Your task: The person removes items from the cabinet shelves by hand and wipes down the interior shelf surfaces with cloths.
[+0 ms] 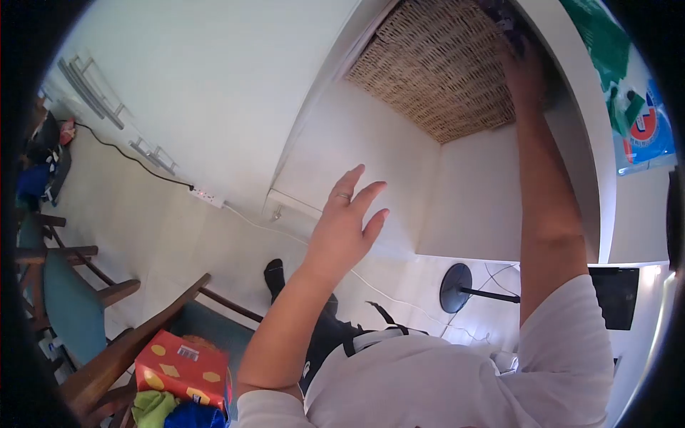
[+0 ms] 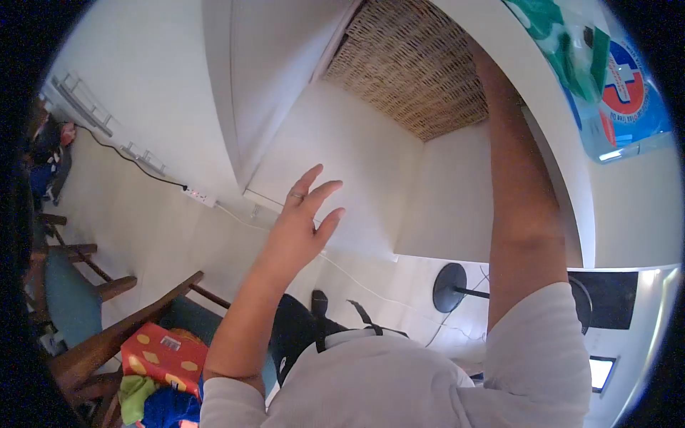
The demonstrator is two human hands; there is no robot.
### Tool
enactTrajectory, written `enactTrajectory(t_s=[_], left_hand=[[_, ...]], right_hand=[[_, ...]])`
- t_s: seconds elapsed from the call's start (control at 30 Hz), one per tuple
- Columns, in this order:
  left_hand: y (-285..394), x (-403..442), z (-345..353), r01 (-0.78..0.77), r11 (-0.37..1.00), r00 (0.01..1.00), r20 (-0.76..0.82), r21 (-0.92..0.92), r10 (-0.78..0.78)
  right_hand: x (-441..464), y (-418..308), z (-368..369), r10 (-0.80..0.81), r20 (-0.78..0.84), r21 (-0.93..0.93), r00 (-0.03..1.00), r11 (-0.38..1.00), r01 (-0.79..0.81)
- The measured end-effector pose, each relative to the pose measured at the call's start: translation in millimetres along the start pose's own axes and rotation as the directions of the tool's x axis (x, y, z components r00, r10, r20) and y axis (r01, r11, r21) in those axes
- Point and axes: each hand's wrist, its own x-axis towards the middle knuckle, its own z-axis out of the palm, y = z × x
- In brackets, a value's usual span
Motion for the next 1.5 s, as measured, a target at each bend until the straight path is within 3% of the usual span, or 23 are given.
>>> enactTrajectory(t_s=[0.07, 0.17, 0.27, 0.43, 0.57, 0.63, 0.73, 0.83, 0.93, 1.07, 1.13, 1.23, 1.3, 1.47, 1.5], left_hand=[[-2, -2, 10, 0.023, 1.000, 0.999, 0.027, -0.020, -0.022], [-20, -16, 31, -0.017, 1.000, 1.000, -0.006, 0.011, 0.017], [-21, -30, 35, 0.150, 0.978, 0.984, 0.117, -0.144, -0.133], [-30, -44, 40, 0.159, 0.986, 0.978, 0.145, -0.056, -0.150], [-38, -49, 33, 0.111, 0.994, 0.992, 0.061, -0.014, -0.110], [-38, -50, 28, 0.180, 0.982, 0.982, 0.066, -0.057, -0.177], [-38, -54, 25, 0.202, 0.977, 0.979, 0.055, -0.067, -0.198], [-37, -59, 30, 0.212, 0.976, 0.976, 0.069, -0.059, -0.208], [-36, -65, 39, 0.211, 0.976, 0.973, 0.104, -0.047, -0.205], [-31, -68, 44, 0.231, 0.970, 0.961, 0.175, -0.074, -0.216], [-26, -69, 41, 0.243, 0.966, 0.957, 0.185, -0.089, -0.224], [-22, -73, 37, 0.214, 0.976, 0.971, 0.116, -0.043, -0.208], [-12, -75, 27, 0.167, 0.985, 0.985, 0.044, 0.035, -0.168], [3, -97, -33, 0.112, 0.916, 0.981, -0.193, 0.386, -0.039], [12, -109, -54, 0.203, 0.889, 0.949, -0.308, 0.410, -0.075]], right_hand=[[6, 11, 11, 0.155, 0.199, 0.454, 0.968, 0.861, -0.231], [-3, 12, 28, 0.149, 0.411, 0.470, 0.899, 0.810, -0.350], [-5, 17, 34, 0.119, 0.442, 0.390, 0.889, 0.867, -0.310], [-6, 27, 51, 0.092, 0.417, 0.413, 0.904, 0.867, -0.279], [-5, 37, 64, 0.062, 0.456, 0.628, 0.888, 0.684, -0.371], [-3, 34, 65, 0.068, 0.474, 0.673, 0.878, 0.615, -0.411], [2, 32, 40, 0.049, 0.438, 0.495, 0.898, 0.820, -0.287], [0, 35, 37, 0.030, 0.370, 0.328, 0.928, 0.931, -0.161], [2, 34, 38, 0.075, 0.434, 0.406, 0.898, 0.874, -0.269], [6, 32, 32, 0.115, 0.615, 0.542, 0.780, 0.657, -0.524], [10, 29, 27, 0.143, 0.608, 0.537, 0.781, 0.650, -0.538], [23, 15, -5, 0.200, 0.435, 0.447, 0.878, 0.799, -0.403], [20, 10, -5, 0.208, 0.351, 0.453, 0.913, 0.816, -0.360], [-24, -46, 12, 0.254, 0.213, 0.619, 0.944, 0.713, -0.331], [-35, -64, 10, 0.274, 0.195, 0.659, 0.942, 0.674, -0.333]])
